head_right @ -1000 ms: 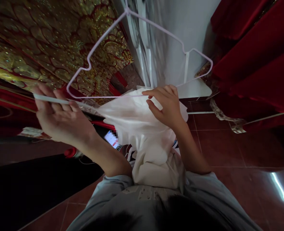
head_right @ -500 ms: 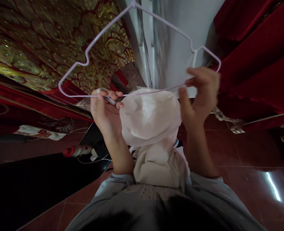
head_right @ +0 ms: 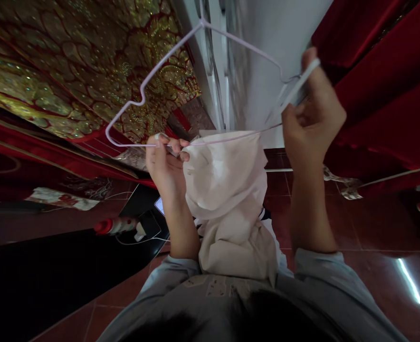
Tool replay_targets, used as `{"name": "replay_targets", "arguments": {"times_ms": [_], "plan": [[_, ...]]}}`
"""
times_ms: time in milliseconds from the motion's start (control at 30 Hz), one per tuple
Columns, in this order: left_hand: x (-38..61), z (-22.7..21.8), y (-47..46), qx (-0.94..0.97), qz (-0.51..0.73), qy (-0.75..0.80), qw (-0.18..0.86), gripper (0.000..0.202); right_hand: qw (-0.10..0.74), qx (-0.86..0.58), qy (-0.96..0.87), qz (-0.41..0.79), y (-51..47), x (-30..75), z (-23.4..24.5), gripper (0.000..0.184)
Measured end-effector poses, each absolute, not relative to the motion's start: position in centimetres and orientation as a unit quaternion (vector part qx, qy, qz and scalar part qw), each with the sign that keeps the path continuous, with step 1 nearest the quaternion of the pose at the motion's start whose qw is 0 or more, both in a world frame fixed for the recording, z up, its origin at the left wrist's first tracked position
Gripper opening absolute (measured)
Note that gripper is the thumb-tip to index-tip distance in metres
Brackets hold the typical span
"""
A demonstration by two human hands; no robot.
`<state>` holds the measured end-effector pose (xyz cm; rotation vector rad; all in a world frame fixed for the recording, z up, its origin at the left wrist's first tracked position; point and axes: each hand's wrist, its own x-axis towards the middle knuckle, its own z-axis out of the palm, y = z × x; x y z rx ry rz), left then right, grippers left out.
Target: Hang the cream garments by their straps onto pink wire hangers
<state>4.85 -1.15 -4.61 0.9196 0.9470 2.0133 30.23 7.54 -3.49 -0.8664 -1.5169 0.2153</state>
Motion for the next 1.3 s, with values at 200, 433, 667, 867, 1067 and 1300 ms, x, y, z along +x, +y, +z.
{"name": "replay_targets", "arguments": {"times_ms": [200,433,667,867,1067,1300], "plan": [[4.7,-4.7,-1.1,0.355,0.780,0.357,0.371,0.045,0.682,-0.329,-0.653,0.008,9.0,30.8,-5.7,0.068],[4.3,-4.4,-0.9,0.340,0.783,0.373,0.364,0.033,0.584,-0.433,-0.685,0.052,10.9,33.2,-3.5,0.078],[4.9,-4.5,-1.2,0.346,0.794,0.327,0.378,0.034,0.726,-0.361,-0.584,-0.038,12.8,36.4,-6.5,0.043],[4.6,-4.5,-1.0,0.317,0.812,0.312,0.377,0.032,0.803,-0.228,-0.532,-0.146,9.2,31.5,-6.0,0.030],[5.2,-4.9,-0.7,0.331,0.806,0.326,0.366,0.032,0.831,-0.192,-0.516,-0.082,7.6,30.4,-5.8,0.035],[6.8,-5.1,-0.7,0.319,0.811,0.351,0.341,0.036,0.712,-0.280,-0.641,0.061,3.5,28.0,-6.0,0.065]]}}
